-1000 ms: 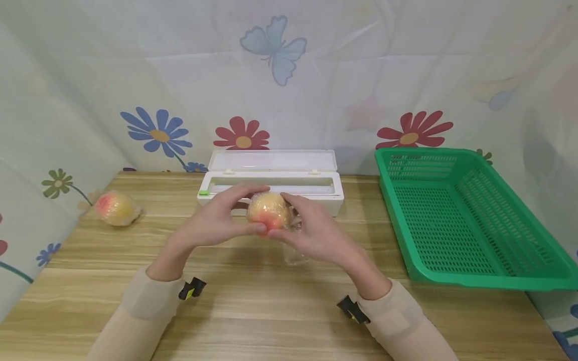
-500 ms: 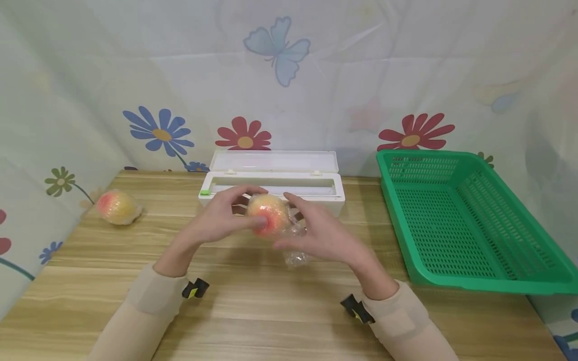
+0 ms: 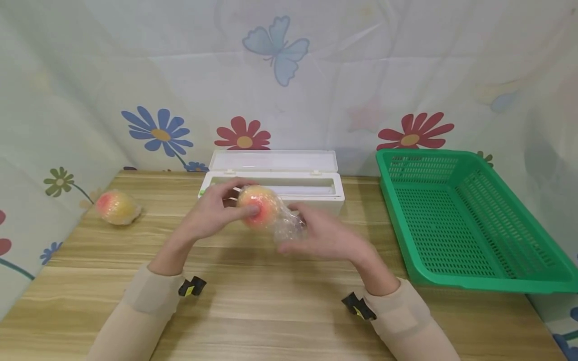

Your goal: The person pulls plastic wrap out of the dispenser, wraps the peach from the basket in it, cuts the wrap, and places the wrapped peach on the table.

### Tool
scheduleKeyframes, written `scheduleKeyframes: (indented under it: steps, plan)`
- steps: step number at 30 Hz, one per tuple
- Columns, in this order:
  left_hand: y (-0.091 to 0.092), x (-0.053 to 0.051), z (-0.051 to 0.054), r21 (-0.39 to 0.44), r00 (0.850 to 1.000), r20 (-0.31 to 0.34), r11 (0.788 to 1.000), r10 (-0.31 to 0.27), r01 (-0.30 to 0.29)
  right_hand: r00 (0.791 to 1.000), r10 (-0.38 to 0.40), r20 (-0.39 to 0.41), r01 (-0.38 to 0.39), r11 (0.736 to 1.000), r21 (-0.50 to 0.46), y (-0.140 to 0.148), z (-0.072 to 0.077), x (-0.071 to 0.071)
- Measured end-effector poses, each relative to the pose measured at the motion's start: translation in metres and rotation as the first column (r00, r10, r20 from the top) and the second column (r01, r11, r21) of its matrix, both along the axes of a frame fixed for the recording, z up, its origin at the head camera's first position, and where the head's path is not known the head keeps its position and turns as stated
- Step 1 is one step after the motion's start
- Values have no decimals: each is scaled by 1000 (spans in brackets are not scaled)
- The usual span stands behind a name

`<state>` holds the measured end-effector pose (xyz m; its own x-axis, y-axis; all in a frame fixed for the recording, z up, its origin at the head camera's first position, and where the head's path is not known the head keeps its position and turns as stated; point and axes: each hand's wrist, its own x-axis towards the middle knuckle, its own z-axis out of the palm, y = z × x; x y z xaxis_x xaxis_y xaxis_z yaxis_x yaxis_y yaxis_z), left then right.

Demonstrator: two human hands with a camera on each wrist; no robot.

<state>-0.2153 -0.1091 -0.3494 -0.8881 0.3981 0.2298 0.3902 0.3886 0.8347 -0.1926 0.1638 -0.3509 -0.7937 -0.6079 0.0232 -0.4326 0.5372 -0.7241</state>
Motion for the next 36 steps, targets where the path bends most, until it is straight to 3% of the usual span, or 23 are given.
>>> scheduleKeyframes:
  steps: [7,14,19,25,36]
  plan:
    - [-3,-2,0,-2,1000,-19,1000,1,-1,998,62,-25,-63,997,-39,3,1,-4]
    - [-7,-6,-3,-23,999,-24,999,28,-29,991,111,77,-107,993,-55,9,2,-6]
    - [-9,-7,-3,-24,1000,-16,999,26,-26,988,117,98,-114,993,-33,10,2,-8]
    - [-12,-7,-3,51,999,9,998,-44,43,978,160,131,-154,987,-53,13,-1,-12]
    - [-12,-8,-6,158,983,44,973,-179,170,970,185,154,-173,981,-90,15,-2,-15]
